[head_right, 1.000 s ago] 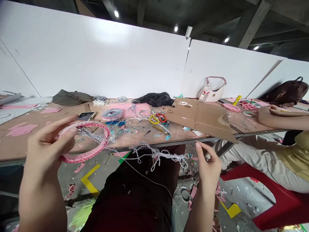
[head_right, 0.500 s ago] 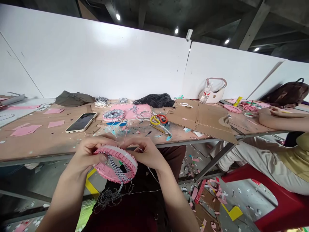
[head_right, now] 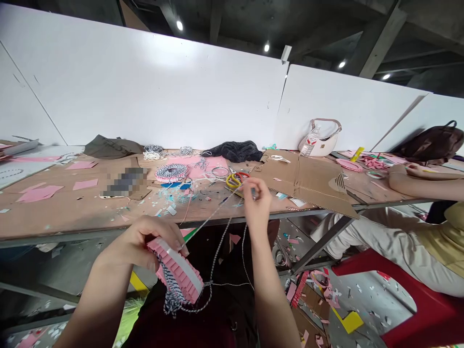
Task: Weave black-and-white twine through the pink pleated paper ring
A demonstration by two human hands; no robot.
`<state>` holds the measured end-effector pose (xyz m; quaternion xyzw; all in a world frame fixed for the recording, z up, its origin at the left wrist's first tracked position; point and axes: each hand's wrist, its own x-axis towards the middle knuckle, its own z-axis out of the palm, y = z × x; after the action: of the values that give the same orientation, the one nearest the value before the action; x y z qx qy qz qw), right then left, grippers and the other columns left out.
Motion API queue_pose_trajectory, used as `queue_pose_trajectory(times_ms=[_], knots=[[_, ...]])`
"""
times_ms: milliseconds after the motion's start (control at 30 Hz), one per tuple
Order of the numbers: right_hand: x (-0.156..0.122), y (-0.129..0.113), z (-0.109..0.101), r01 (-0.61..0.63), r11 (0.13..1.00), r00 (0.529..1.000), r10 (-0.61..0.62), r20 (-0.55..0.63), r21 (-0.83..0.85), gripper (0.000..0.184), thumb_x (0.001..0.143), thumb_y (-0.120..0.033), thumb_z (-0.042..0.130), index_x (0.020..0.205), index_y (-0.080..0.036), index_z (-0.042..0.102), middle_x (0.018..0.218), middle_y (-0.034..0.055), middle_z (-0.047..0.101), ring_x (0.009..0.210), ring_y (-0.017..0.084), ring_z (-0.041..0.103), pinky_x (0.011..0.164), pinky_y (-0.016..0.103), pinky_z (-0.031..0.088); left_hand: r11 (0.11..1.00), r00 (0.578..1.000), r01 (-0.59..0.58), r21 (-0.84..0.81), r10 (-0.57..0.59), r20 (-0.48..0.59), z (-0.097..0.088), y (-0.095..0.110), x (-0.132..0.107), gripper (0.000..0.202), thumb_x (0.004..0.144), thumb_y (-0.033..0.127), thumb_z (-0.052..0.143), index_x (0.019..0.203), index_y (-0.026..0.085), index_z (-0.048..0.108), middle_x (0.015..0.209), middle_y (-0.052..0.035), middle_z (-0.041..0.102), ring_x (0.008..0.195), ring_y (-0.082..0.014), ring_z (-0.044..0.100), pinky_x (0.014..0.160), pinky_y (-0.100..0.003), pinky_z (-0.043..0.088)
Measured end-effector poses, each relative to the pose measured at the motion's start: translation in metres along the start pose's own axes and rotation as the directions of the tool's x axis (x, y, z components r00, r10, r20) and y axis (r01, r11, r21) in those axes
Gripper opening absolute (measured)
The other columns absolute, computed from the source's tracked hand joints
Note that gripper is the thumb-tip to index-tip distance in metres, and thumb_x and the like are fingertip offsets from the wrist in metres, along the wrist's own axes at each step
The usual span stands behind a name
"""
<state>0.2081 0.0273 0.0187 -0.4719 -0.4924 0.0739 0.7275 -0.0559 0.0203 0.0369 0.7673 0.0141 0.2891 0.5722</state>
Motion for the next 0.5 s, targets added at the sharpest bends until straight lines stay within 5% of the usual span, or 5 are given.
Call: queue_pose_trajectory(times_ms=[333,500], knots=[[0.049,0.036,-0.077,-0.044,0.956,0.921,-0.073,-0.382,-0.290,0.021,0.078,-0.035,0.055,0.084,-0.016,0.062,0.074,0.0059,0.066,0.075,0.022,0.064,0.078,0.037,0.050,0.996,0.987,0.029,-0.089,-0.014,0.160,-0.001,0.009,0.003,0.030,0.079,0.039,0.080,0.109,0.039,0.080,0.097,-0.0087,0.081,0.081,-0.0233,0.076,0.068,-0.028,0.060],[0.045,0.024,-0.096,-0.138,0.876,0.944,-0.026,-0.330,-0.463,0.033,0.070,-0.026,0.065,0.098,-0.013,0.074,0.090,0.0112,0.074,0.071,0.022,0.060,0.077,0.040,0.048,0.998,0.995,0.067,-0.004,-0.067,-0.075,0.006,0.013,0.006,0.022,0.082,0.038,0.078,0.102,0.032,0.083,0.099,-0.0091,0.081,0.091,-0.0263,0.077,0.080,-0.033,0.061]])
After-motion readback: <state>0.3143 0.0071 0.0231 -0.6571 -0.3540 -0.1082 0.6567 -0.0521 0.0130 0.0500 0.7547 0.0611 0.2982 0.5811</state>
